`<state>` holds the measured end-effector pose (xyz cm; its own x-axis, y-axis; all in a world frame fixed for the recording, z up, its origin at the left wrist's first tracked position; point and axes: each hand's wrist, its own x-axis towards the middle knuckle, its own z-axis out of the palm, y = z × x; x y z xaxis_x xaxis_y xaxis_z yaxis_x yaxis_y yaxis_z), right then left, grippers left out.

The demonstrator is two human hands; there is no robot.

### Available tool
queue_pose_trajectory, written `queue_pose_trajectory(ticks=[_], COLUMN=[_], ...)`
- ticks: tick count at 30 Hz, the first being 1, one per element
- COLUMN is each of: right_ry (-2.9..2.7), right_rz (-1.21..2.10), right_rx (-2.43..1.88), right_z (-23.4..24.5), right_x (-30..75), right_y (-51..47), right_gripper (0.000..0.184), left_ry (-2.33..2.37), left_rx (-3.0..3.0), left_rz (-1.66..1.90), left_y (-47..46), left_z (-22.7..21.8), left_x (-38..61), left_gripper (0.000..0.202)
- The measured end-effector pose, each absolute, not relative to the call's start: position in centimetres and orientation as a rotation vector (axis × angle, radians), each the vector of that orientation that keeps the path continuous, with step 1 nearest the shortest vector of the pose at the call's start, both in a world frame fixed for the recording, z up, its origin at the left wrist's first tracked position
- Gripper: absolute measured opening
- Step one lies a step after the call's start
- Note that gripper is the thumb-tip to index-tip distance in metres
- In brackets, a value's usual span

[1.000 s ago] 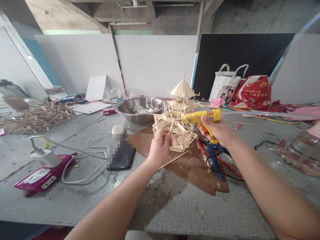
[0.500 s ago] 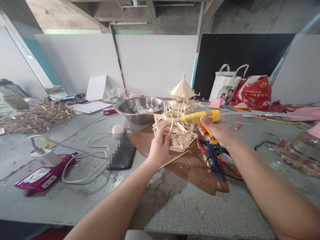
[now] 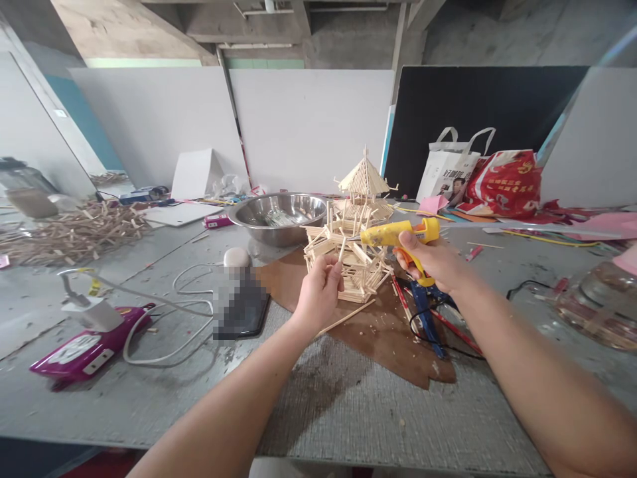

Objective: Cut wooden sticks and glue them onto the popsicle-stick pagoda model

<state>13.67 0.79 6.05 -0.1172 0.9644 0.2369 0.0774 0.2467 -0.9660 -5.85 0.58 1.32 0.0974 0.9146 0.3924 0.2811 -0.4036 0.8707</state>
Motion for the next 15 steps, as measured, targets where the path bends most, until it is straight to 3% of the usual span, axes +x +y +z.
queue_pose_trajectory(ticks=[8, 15], right_ry=[-1.443, -1.509], right_rz=[1.061, 0.878], right_rx=[-1.006, -1.077], right_z=[6.26, 6.15], right_x=[13.64, 14.0], right_y=[0.68, 0.88], right_gripper=[0.039, 0.04], left_ry=[1.189, 1.298], left_rx=[1.752, 1.633], left_rz=[1.324, 1.385], left_y=[0.53, 0.71], left_z=[1.43, 1.64], left_x=[-5.88, -6.13], left_gripper=[0.019, 0.021])
